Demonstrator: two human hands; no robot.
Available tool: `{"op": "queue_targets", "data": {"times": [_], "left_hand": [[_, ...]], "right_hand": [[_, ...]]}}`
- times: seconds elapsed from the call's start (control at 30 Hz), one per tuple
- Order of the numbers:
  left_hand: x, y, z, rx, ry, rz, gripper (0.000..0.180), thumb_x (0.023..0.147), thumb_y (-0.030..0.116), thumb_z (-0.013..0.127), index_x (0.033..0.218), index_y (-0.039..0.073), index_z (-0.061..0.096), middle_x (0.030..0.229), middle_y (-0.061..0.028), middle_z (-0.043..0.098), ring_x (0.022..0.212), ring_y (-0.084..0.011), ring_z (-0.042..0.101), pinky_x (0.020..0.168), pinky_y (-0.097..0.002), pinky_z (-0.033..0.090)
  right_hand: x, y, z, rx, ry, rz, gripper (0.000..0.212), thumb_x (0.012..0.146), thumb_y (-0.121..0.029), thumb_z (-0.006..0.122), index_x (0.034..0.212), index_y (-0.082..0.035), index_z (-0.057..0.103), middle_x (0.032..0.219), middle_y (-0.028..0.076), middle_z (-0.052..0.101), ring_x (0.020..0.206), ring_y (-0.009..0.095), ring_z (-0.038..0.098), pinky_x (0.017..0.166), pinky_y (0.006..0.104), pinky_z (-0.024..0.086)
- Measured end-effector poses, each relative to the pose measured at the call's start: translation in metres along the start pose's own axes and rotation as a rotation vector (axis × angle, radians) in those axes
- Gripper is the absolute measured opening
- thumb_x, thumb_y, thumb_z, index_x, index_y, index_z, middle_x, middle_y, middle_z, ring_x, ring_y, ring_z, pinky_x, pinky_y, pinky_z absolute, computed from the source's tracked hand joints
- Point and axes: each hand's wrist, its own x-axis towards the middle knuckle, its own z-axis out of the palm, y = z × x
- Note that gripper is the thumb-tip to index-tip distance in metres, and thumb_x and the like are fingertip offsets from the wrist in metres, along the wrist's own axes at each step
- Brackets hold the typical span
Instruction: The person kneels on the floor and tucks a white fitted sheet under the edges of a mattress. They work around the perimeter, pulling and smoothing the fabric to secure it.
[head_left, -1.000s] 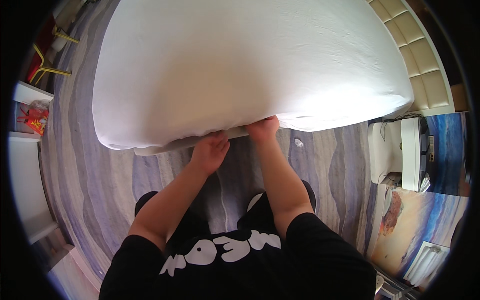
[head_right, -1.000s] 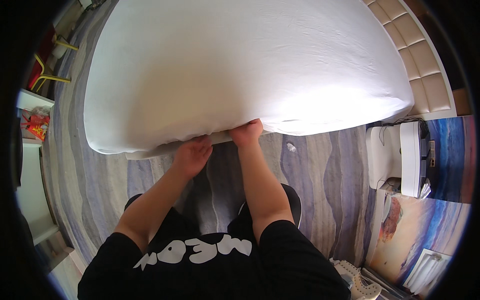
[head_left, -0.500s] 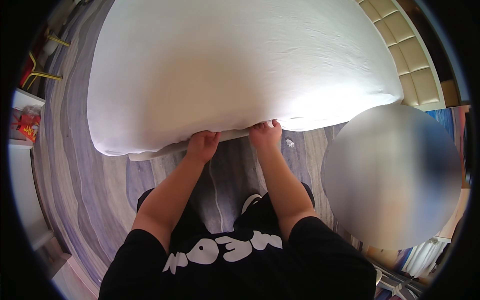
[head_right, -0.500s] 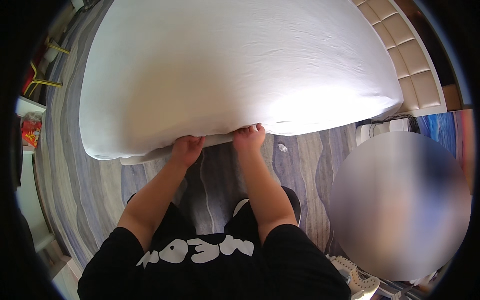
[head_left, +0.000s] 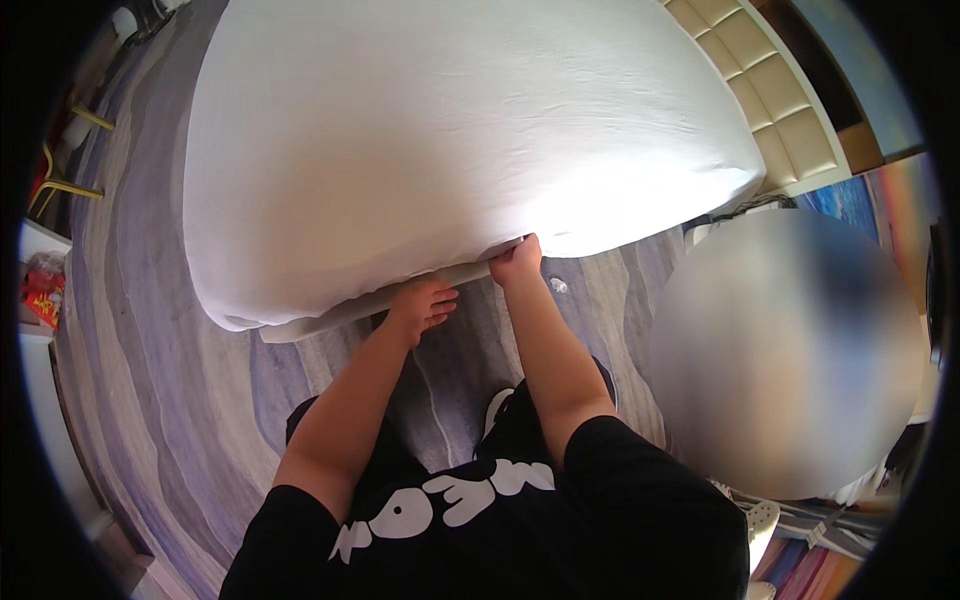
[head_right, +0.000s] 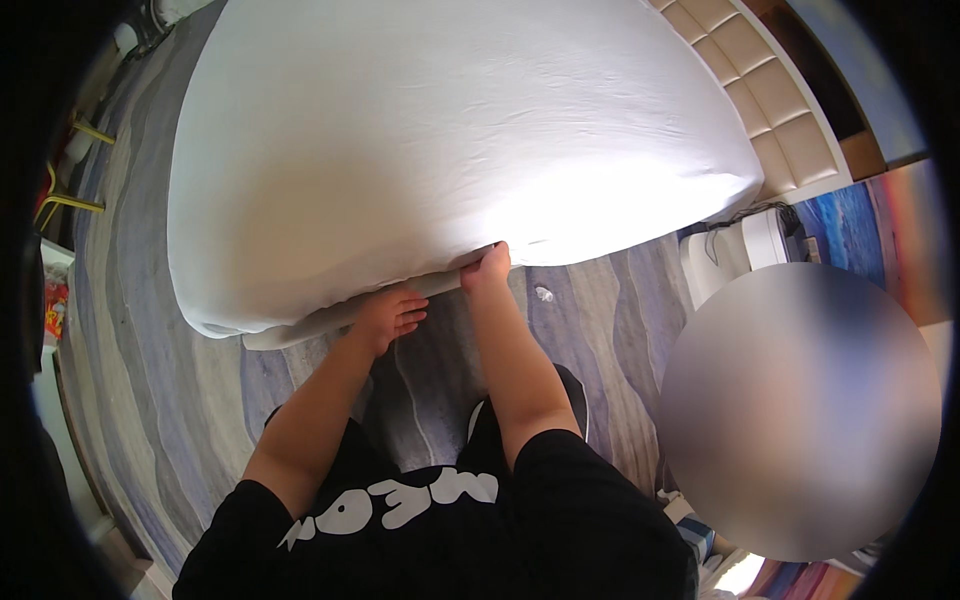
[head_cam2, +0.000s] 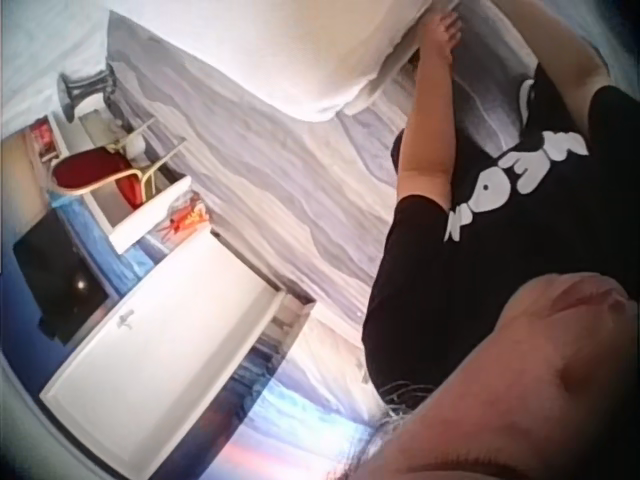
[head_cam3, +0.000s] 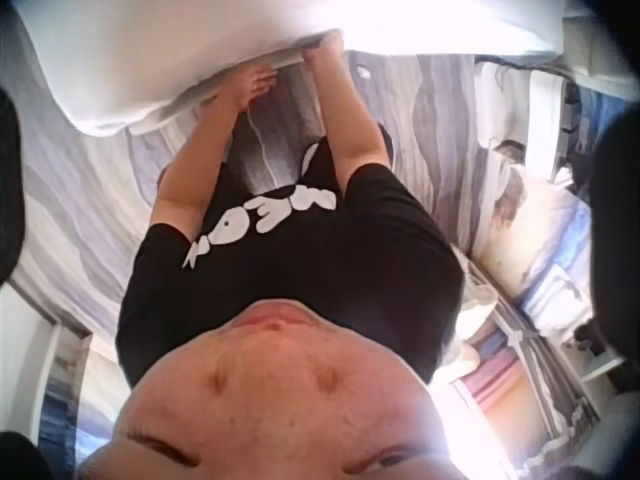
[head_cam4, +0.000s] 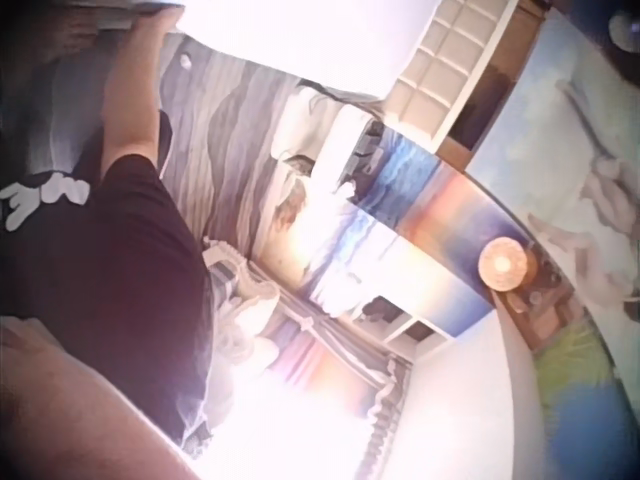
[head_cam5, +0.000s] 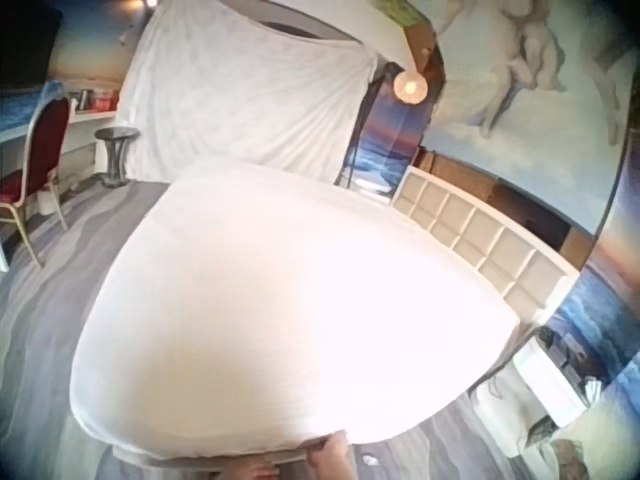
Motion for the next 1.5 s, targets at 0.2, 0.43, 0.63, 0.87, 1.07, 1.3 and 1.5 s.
{"op": "queue_targets", "data": {"times": [0.2, 0.43, 0.63, 0.87, 1.07, 1.3, 1.5], "left_hand": [[0.004, -0.01, 0.022, 0.062, 0.006, 0.069, 0.029, 0.094, 0.031, 0.053, 0.115, 0.011, 0.058, 0.111, -0.0065, 0.067, 0.094, -0.0169, 0.063, 0.08, -0.0318, 0.048], [0.018, -0.03, 0.005, 0.411, -0.058, 0.099, 0.028, 0.091, 0.029, 0.056, 0.107, 0.007, 0.062, 0.096, -0.0042, 0.067, 0.079, -0.0127, 0.061, 0.066, -0.0277, 0.047], [0.05, -0.018, 0.004, 0.529, -0.054, 0.256, 0.036, 0.091, 0.029, 0.056, 0.118, 0.005, 0.058, 0.105, -0.0059, 0.067, 0.083, -0.0127, 0.062, 0.072, -0.0265, 0.048], [0.056, -0.01, 0.024, 0.116, 0.2, 0.148, 0.041, 0.09, 0.036, 0.056, 0.116, 0.004, 0.059, 0.108, -0.011, 0.069, 0.095, -0.0207, 0.066, 0.084, -0.0311, 0.048], [0.074, -0.003, 0.07, -0.025, 0.62, 0.051, 0.023, 0.086, 0.022, 0.055, 0.096, 0.004, 0.066, 0.091, -0.0118, 0.072, 0.082, -0.0202, 0.068, 0.077, -0.0308, 0.049], [0.124, -0.064, 0.105, -0.231, 0.965, 0.468, 0.018, 0.09, 0.022, 0.055, 0.094, 0.007, 0.064, 0.074, -0.0032, 0.064, 0.06, -0.0127, 0.058, 0.05, -0.0238, 0.044], [0.149, -0.046, 0.275, -0.158, 0.731, 0.325, 0.028, 0.092, 0.015, 0.056, 0.118, 0.007, 0.054, 0.104, -0.0083, 0.064, 0.093, -0.019, 0.062, 0.076, -0.0313, 0.051]], "right_hand": [[-0.047, -0.048, -0.007, -0.321, 0.272, -0.038, 0.027, 0.091, -0.021, 0.052, 0.112, -0.005, 0.052, 0.112, 0.009, 0.058, 0.101, 0.023, 0.056, 0.082, 0.0373, 0.044], [-0.108, -0.129, 0.0, -0.286, 0.295, -0.12, 0.036, 0.094, -0.018, 0.045, 0.126, -0.002, 0.042, 0.128, 0.015, 0.05, 0.115, 0.03, 0.05, 0.092, 0.0378, 0.043], [-0.064, -0.145, -0.031, -0.088, 0.166, -0.178, 0.035, 0.095, -0.02, 0.044, 0.125, -0.002, 0.041, 0.128, 0.012, 0.047, 0.115, 0.026, 0.047, 0.099, 0.0411, 0.039], [0.033, -0.153, -0.017, 0.204, 0.072, -0.163, 0.023, 0.096, -0.029, 0.038, 0.104, -0.011, 0.05, 0.103, -0.002, 0.053, 0.094, 0.012, 0.048, 0.088, 0.0328, 0.036], [0.078, -0.183, -0.021, 0.11, 0.232, 0.056, 0.031, 0.094, -0.028, 0.041, 0.113, -0.01, 0.058, 0.108, 0.0, 0.061, 0.103, 0.013, 0.053, 0.095, 0.0311, 0.04], [0.116, -0.219, -0.067, 0.089, 0.13, 0.515, 0.013, 0.089, -0.017, 0.046, 0.079, -0.011, 0.053, 0.084, -0.003, 0.051, 0.08, 0.013, 0.046, 0.1, 0.0271, 0.03], [0.135, -0.25, -0.079, 0.197, 0.13, 0.689, 0.011, 0.082, -0.008, 0.049, 0.072, -0.013, 0.046, 0.073, -0.002, 0.045, 0.074, 0.011, 0.042, 0.082, 0.0268, 0.033]]}}
